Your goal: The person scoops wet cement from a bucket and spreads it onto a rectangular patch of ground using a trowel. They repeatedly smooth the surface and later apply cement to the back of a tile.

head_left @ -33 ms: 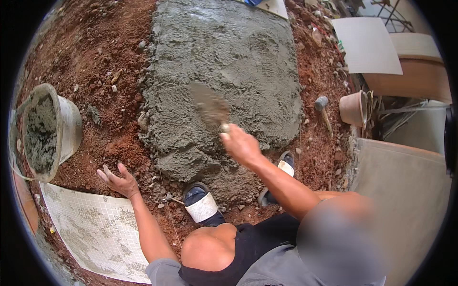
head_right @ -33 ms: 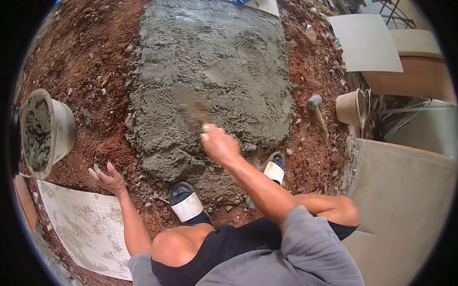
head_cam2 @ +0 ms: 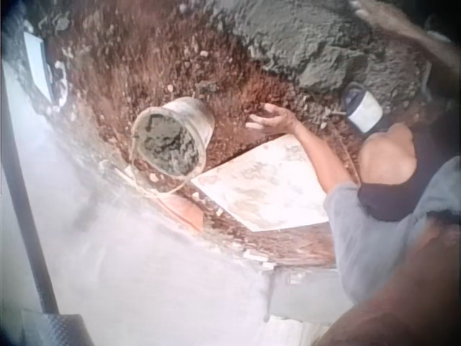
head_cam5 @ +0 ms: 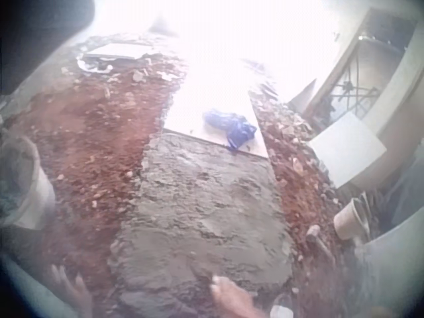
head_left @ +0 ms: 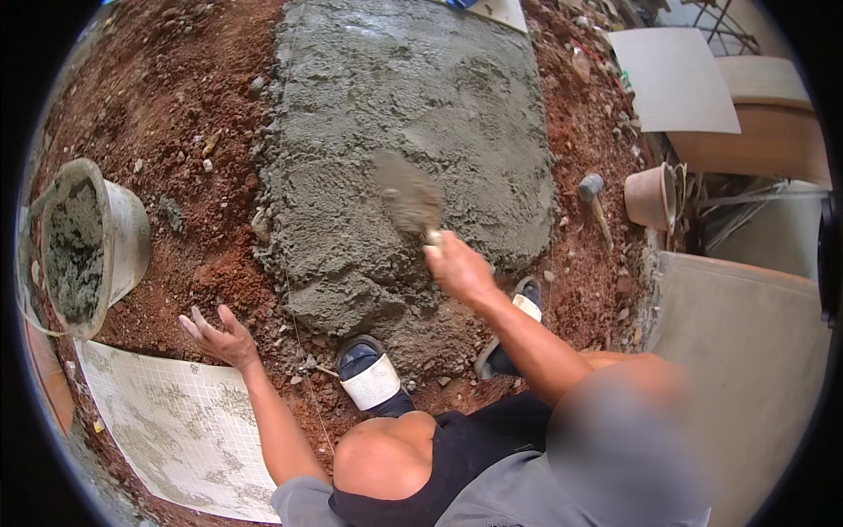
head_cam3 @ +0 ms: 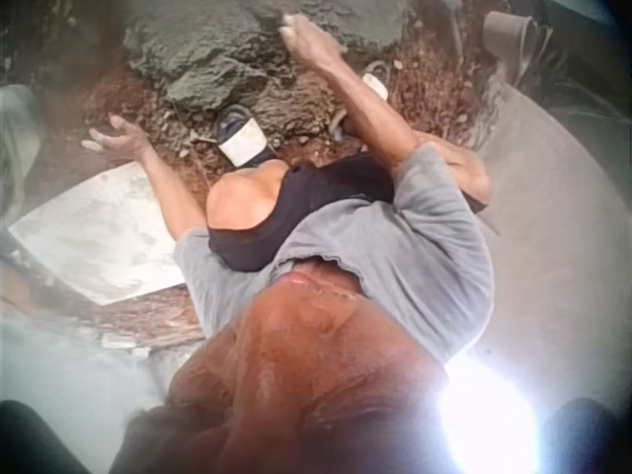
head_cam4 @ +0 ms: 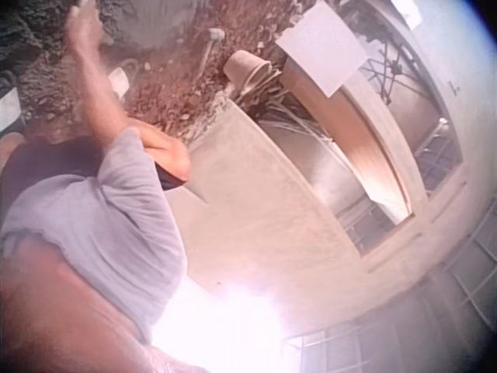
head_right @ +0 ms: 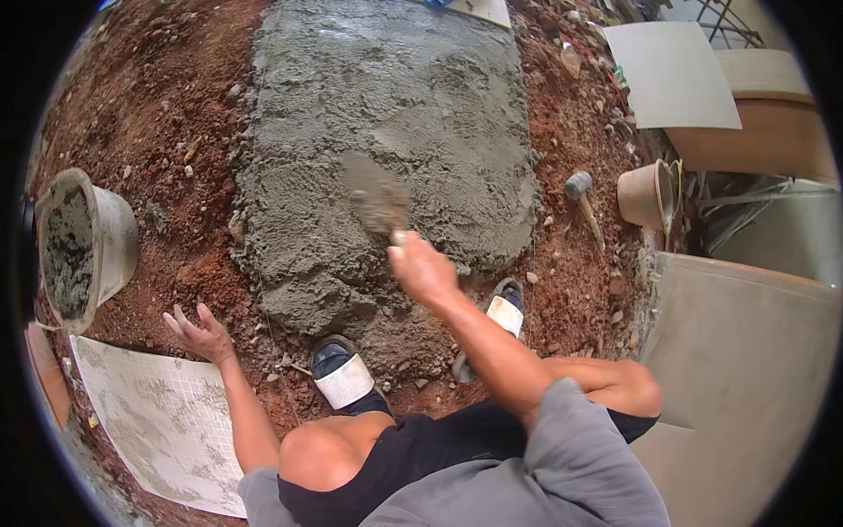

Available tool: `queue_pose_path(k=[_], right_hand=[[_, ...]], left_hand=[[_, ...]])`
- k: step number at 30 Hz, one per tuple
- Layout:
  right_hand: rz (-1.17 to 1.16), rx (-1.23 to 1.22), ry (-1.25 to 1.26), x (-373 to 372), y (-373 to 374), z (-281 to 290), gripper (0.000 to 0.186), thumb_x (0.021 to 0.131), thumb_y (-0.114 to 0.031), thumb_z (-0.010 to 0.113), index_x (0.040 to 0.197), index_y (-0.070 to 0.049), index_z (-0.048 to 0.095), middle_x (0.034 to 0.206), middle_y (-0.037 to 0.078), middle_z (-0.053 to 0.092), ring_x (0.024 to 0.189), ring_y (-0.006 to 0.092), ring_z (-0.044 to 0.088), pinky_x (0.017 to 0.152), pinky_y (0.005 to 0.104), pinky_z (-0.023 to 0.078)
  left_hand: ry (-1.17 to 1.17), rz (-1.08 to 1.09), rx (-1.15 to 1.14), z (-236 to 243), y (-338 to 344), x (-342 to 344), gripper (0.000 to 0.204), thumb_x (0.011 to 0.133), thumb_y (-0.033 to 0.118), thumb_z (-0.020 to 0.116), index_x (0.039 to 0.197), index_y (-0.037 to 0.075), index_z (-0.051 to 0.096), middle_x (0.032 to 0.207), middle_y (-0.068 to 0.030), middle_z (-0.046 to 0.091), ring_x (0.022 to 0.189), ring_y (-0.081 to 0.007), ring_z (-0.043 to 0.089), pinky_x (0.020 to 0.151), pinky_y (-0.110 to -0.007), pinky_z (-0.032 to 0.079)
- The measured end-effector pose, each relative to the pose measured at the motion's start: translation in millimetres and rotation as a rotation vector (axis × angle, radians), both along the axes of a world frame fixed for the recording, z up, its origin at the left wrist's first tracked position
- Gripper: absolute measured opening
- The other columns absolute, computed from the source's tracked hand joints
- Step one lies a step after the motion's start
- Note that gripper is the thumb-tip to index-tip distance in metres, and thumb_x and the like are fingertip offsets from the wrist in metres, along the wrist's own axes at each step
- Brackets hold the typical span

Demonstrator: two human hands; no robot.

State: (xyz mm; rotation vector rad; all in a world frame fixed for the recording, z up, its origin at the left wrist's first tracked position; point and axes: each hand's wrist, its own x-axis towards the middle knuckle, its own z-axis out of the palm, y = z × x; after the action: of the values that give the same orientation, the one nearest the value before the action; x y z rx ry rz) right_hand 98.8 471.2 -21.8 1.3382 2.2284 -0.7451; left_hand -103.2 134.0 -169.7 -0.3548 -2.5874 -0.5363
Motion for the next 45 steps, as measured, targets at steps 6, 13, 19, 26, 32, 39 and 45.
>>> queue_pose_path(k=[6,13,19,26,32,39,45], right_hand=[[-0.177,-0.163,0.007,57,9,18,0.040,0.098,-0.040,0.044,0.113,-0.003,0.046,0.097,0.023,0.065,0.085,0.0415,0.064,0.074,0.0502,0.049],[0.120,-0.107,0.058,-29,65,-14,0.038,0.099,-0.041,0.039,0.116,-0.009,0.049,0.105,0.018,0.064,0.092,0.0326,0.065,0.078,0.0492,0.051],[-0.180,0.199,0.172,42,150,-16,0.046,0.094,-0.046,0.047,0.111,-0.003,0.052,0.101,0.025,0.066,0.096,0.0422,0.063,0.080,0.0507,0.049],[0.189,0.138,0.232,-5,144,-20,0.045,0.095,-0.046,0.047,0.110,-0.004,0.053,0.100,0.023,0.066,0.095,0.0428,0.063,0.081,0.0515,0.048],[-0.110,0.232,0.097,-24,233,-37,0.048,0.097,-0.050,0.043,0.113,-0.006,0.053,0.099,0.020,0.067,0.094,0.0357,0.065,0.083,0.0490,0.050],[-0.806,-0.119,0.599,-12,290,-40,0.044,0.096,-0.040,0.047,0.105,0.003,0.056,0.081,0.014,0.060,0.061,0.0245,0.063,0.049,0.0356,0.056],[-0.282,-0.229,0.403,-61,211,-31,0.044,0.096,-0.042,0.046,0.112,-0.002,0.056,0.091,0.015,0.065,0.064,0.0226,0.065,0.061,0.0382,0.054]], left_hand=[[-0.344,-0.156,-0.227,28,19,86,0.034,0.094,0.040,0.053,0.096,0.008,0.064,0.151,-0.0147,0.035,0.140,-0.0388,0.029,0.110,-0.065,0.015],[-0.583,-0.122,-0.252,39,56,111,0.030,0.093,0.035,0.053,0.097,0.007,0.063,0.151,-0.0129,0.035,0.142,-0.0360,0.025,0.108,-0.068,0.014],[-0.597,-0.126,-0.195,42,55,107,0.022,0.091,0.026,0.052,0.090,0.005,0.059,0.149,-0.0136,0.038,0.143,-0.0354,0.024,0.110,-0.065,0.012],[-0.712,-0.112,-0.143,51,53,106,0.023,0.090,0.027,0.054,0.089,0.005,0.059,0.150,-0.0164,0.036,0.142,-0.0368,0.025,0.111,-0.063,0.014],[-0.655,-0.031,-0.044,50,41,100,0.029,0.090,0.029,0.057,0.102,0.003,0.060,0.149,-0.0198,0.035,0.140,-0.0389,0.027,0.110,-0.061,0.019],[-0.561,-0.064,0.069,46,34,86,0.025,0.092,0.016,0.055,0.103,-0.005,0.056,0.143,-0.0299,0.037,0.134,-0.0440,0.035,0.109,-0.055,0.029],[-0.544,-0.087,0.133,42,52,61,0.024,0.095,0.015,0.052,0.105,-0.007,0.055,0.146,-0.0289,0.034,0.138,-0.0417,0.028,0.111,-0.054,0.027]])
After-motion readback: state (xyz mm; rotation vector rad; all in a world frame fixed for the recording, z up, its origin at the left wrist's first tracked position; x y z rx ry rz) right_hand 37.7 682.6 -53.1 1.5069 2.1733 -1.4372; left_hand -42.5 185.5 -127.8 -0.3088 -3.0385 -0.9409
